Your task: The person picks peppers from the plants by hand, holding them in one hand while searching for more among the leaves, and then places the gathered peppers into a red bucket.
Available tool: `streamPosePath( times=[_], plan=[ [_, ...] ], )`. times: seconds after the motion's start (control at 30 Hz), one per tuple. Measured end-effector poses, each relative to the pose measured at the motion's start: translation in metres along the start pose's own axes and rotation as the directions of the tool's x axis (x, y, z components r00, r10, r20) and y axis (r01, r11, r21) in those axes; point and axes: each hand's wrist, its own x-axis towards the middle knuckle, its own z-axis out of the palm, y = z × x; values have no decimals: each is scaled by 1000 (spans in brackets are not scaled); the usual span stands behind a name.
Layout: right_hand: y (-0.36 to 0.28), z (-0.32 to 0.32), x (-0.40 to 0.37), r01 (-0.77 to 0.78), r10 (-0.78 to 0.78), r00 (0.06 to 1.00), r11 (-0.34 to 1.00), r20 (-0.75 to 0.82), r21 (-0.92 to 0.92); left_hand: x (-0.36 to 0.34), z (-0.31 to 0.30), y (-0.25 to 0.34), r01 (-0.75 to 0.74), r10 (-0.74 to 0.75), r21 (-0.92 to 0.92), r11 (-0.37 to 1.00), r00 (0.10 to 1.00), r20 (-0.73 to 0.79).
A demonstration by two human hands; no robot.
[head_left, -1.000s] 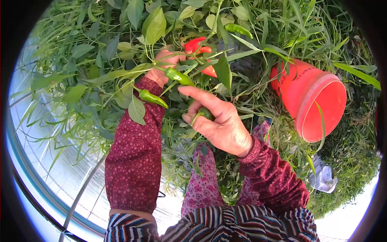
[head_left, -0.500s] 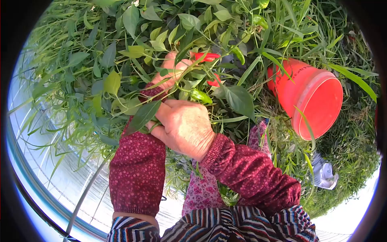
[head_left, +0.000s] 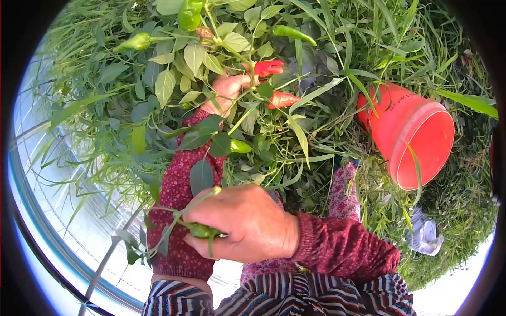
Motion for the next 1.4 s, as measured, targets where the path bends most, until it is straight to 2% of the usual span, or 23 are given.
streamPosePath(
  times=[0.07, 0.13, 0.2, 0.27, 0.3, 0.37, 0.4, 0.43, 0.57, 0.67, 0.73, 0.8, 0.87, 0.93, 1.0, 1.07, 1.1, 1.13, 1.17, 1.2, 1.27, 1.33, 1.4],
  plan=[
    [14, -30, -12, -94, 128, 989, 931, -75, 353, 3, -23, 4, -27, 25, 28, 999, 996, 89],
    [23, -57, -16, -180, 239, 962, 918, -130, 353, 0, -32, 3, -170, 156, 75, 983, 974, 166],
    [40, -62, -12, -283, 428, 883, 812, -191, 511, -2, -37, -2, -109, 121, -92, 990, 982, 146],
    [65, -55, -5, -286, 343, 906, 928, -248, 239, -4, -26, 0, -120, 123, -32, 992, 983, 136],
    [71, -51, 1, -186, 202, 948, 979, -245, 87, -7, -25, -3, -114, 110, 28, 993, 987, 121],
    [80, -30, 12, -171, 183, 944, 983, -275, 66, -5, -27, -2, -521, 398, 389, 760, 846, 355],
    [78, -26, 15, -182, 176, 947, 983, -270, 3, -5, -25, 1, -539, 372, 387, 748, 823, 428],
    [74, -27, 16, -253, 196, 950, 938, -243, -235, -4, -22, 5, -558, 344, 381, 737, 796, 499],
    [74, -17, 22, -401, 358, 894, 907, -270, -125, -3, -23, -1, -334, 215, 292, 896, 903, 372],
    [73, -12, 14, -423, 357, 902, 843, -243, -331, 0, -29, -10, -208, 147, 214, 954, 952, 268],
    [65, -13, 9, -430, 418, 896, 901, -152, -54, -1, -31, -15, -205, 151, 209, 956, 957, 248],
    [51, -3, 7, -294, 260, 950, 931, -173, -217, -3, -30, -19, -250, 188, 230, 941, 947, 260],
    [36, -6, 10, -277, 247, 954, 944, -170, -179, -2, -33, -28, -263, 214, 197, 945, 948, 237],
    [18, 2, 1, -283, 278, 958, 955, 69, 84, 12, -48, -39, -98, 85, 103, 990, 989, 122],
    [-4, 20, -7, -350, 319, 888, 936, 331, 38, -2, -23, -19, -107, 102, 122, 987, 994, 50],
    [4, 10, -9, -212, 190, 976, 934, 103, 289, 1, -28, -16, -92, 89, 47, 995, 994, 60],
    [13, -7, -6, -70, 103, 990, 953, -98, 296, 3, -37, -17, -90, 87, 27, 996, 989, 118],
    [16, -33, -10, -161, 220, 966, 921, -134, 354, 4, -45, -20, -90, 87, 8, 996, 981, 171],
    [25, -50, -10, -36, 216, 925, 868, -311, 496, 1, -44, -18, -94, 92, 5, 996, 982, 165],
    [27, -76, -8, -2, 176, 905, 913, -387, 409, -1, -46, -20, -39, 49, -68, 997, 988, 149],
    [43, -108, 2, -142, 212, 856, 973, -471, 181, -5, -44, -21, 13, 8, -144, 990, 989, 146],
    [70, -114, 11, -215, 226, 891, 974, -393, 73, -12, -39, -21, 15, 10, -147, 989, 986, 165],
    [94, -110, 19, -317, 284, 928, 942, -242, -110, -13, -26, -22, -42, 43, -123, 991, 999, 2]
  ],
)
